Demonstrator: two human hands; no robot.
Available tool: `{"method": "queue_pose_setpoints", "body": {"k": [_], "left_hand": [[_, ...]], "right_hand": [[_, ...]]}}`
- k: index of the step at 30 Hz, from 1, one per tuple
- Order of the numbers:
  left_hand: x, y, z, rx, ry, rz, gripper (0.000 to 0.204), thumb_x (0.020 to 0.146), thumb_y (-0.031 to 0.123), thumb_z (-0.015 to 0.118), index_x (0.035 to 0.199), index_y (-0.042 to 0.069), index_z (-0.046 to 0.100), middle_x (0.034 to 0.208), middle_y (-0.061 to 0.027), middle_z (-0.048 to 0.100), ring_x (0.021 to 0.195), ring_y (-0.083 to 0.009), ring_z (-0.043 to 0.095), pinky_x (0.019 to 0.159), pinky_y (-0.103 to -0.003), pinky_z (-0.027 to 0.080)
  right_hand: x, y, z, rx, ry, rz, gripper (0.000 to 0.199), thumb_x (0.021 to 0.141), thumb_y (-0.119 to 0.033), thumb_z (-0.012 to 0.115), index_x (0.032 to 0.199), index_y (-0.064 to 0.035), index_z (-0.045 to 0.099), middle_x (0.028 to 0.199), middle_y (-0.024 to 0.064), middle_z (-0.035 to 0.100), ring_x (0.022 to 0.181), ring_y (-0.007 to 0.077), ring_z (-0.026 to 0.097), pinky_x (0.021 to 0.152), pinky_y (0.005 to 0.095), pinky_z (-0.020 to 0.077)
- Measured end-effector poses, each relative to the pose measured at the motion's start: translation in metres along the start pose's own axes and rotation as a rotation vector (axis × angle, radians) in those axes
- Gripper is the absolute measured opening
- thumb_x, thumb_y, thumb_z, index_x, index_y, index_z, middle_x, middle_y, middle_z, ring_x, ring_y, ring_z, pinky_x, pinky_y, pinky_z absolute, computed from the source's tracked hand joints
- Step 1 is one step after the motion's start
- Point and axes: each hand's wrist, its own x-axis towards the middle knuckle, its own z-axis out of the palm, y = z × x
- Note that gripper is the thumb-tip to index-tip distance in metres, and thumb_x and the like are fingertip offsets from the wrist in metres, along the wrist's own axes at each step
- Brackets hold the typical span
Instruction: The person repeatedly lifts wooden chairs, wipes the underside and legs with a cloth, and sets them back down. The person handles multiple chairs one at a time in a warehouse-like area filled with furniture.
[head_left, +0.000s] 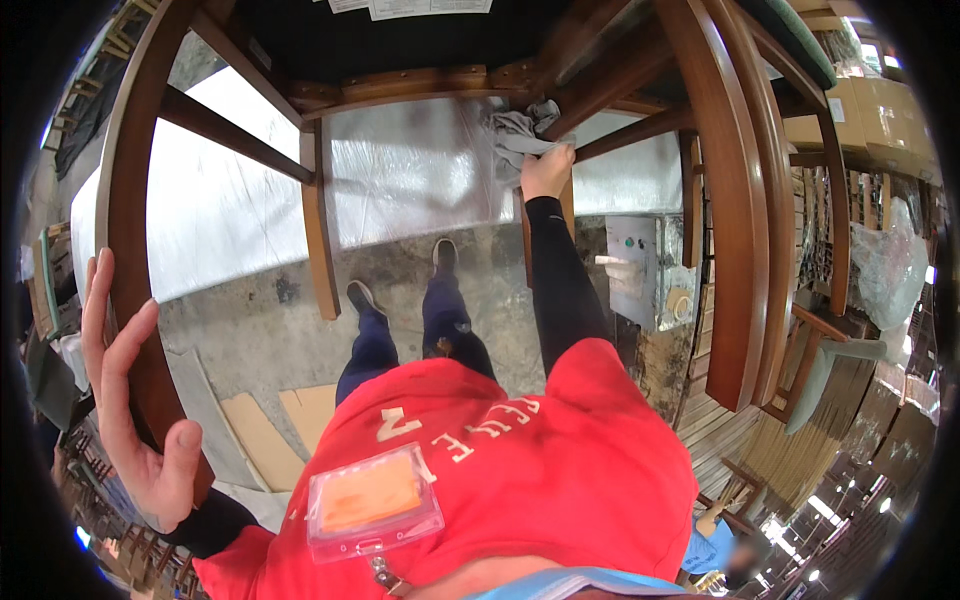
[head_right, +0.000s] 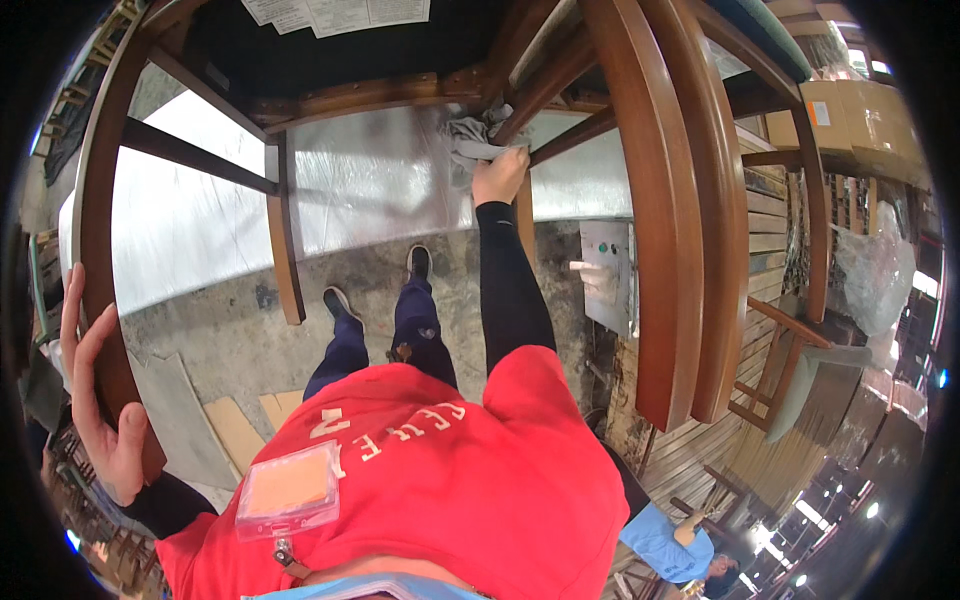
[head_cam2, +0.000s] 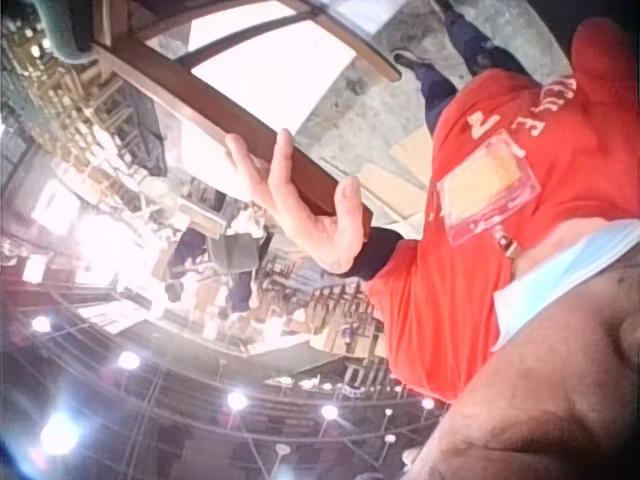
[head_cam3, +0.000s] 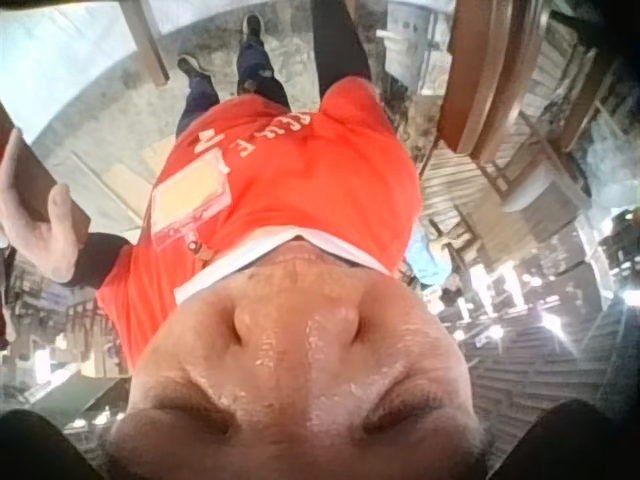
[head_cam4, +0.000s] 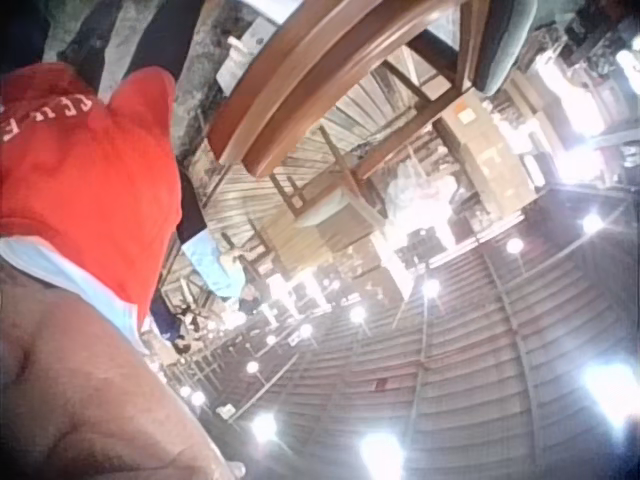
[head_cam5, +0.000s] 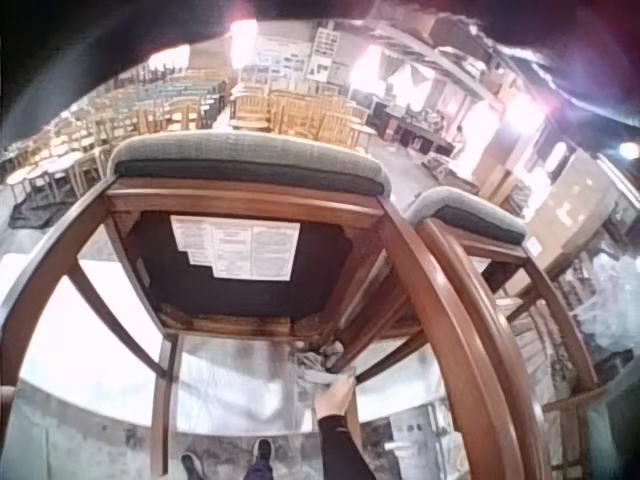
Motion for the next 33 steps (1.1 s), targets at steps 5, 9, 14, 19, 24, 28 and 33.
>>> {"method": "queue_pose_setpoints", "body": {"k": [5, 9, 14, 19, 24, 28, 33], "left_hand": [[0.002, -0.004, 0.0, -0.064, 0.012, 0.038, 0.071, 0.086, 0.061, 0.059, 0.133, 0.008, 0.061, 0.158, -0.023, 0.035, 0.151, -0.0405, 0.026, 0.12, -0.053, 0.024], [0.002, -0.005, -0.007, 0.023, -0.037, 0.063, 0.072, 0.088, 0.059, 0.059, 0.133, 0.003, 0.059, 0.159, -0.0268, 0.033, 0.152, -0.0393, 0.024, 0.121, -0.053, 0.019], [0.003, -0.008, -0.005, -0.056, 0.021, 0.07, 0.066, 0.086, 0.058, 0.06, 0.129, 0.008, 0.064, 0.157, -0.0232, 0.037, 0.152, -0.04, 0.025, 0.12, -0.053, 0.021], [0.006, -0.006, 0.008, -0.076, 0.062, 0.026, 0.062, 0.083, 0.055, 0.062, 0.125, 0.01, 0.066, 0.157, -0.0208, 0.039, 0.151, -0.0396, 0.026, 0.12, -0.054, 0.025], [0.001, 0.003, 0.001, -0.094, 0.065, -0.044, 0.06, 0.083, 0.056, 0.062, 0.124, 0.012, 0.066, 0.157, -0.0205, 0.038, 0.152, -0.0383, 0.024, 0.121, -0.055, 0.023], [0.001, -0.001, 0.002, -0.11, 0.072, -0.046, 0.06, 0.084, 0.057, 0.062, 0.123, 0.012, 0.066, 0.157, -0.0199, 0.038, 0.152, -0.0383, 0.023, 0.122, -0.056, 0.02], [0.007, 0.001, 0.001, -0.148, 0.091, -0.029, 0.058, 0.083, 0.056, 0.063, 0.122, 0.014, 0.067, 0.157, -0.0189, 0.039, 0.152, -0.0382, 0.023, 0.122, -0.057, 0.019]], "right_hand": [[-0.011, 0.001, 0.002, -0.113, 0.093, -0.005, 0.036, 0.072, -0.002, 0.072, 0.105, 0.0064, 0.062, 0.113, 0.0265, 0.063, 0.106, 0.0455, 0.06, 0.093, 0.0501, 0.0506], [0.002, 0.01, -0.011, -0.092, -0.113, -0.113, 0.021, 0.068, 0.0, 0.064, 0.088, 0.0083, 0.065, 0.089, 0.0321, 0.067, 0.089, 0.051, 0.065, 0.082, 0.053, 0.0535], [0.013, 0.009, -0.027, 0.038, -0.068, -0.065, 0.025, 0.077, 0.0, 0.062, 0.101, 0.0089, 0.061, 0.104, 0.0329, 0.065, 0.103, 0.0505, 0.061, 0.091, 0.0502, 0.0498], [0.075, -0.092, -0.093, 0.71, 0.421, -0.25, 0.038, 0.09, -0.004, 0.063, 0.124, 0.0112, 0.054, 0.127, 0.0248, 0.064, 0.12, 0.0352, 0.061, 0.101, 0.0429, 0.0465], [0.103, -0.119, -0.105, 0.402, 0.748, -0.248, 0.061, 0.082, -0.005, 0.059, 0.137, 0.016, 0.043, 0.124, 0.0338, 0.059, 0.116, 0.0465, 0.058, 0.107, 0.0463, 0.0407], [0.03, -0.066, -0.028, 0.36, 0.322, 0.079, 0.068, 0.083, -0.009, 0.063, 0.142, 0.0114, 0.037, 0.137, 0.0322, 0.049, 0.126, 0.049, 0.049, 0.109, 0.05, 0.0386], [-0.015, -0.014, -0.009, 0.001, -0.064, 0.238, 0.038, 0.083, -0.01, 0.066, 0.115, 0.0069, 0.054, 0.114, 0.0311, 0.06, 0.111, 0.0464, 0.057, 0.101, 0.0512, 0.044]]}}
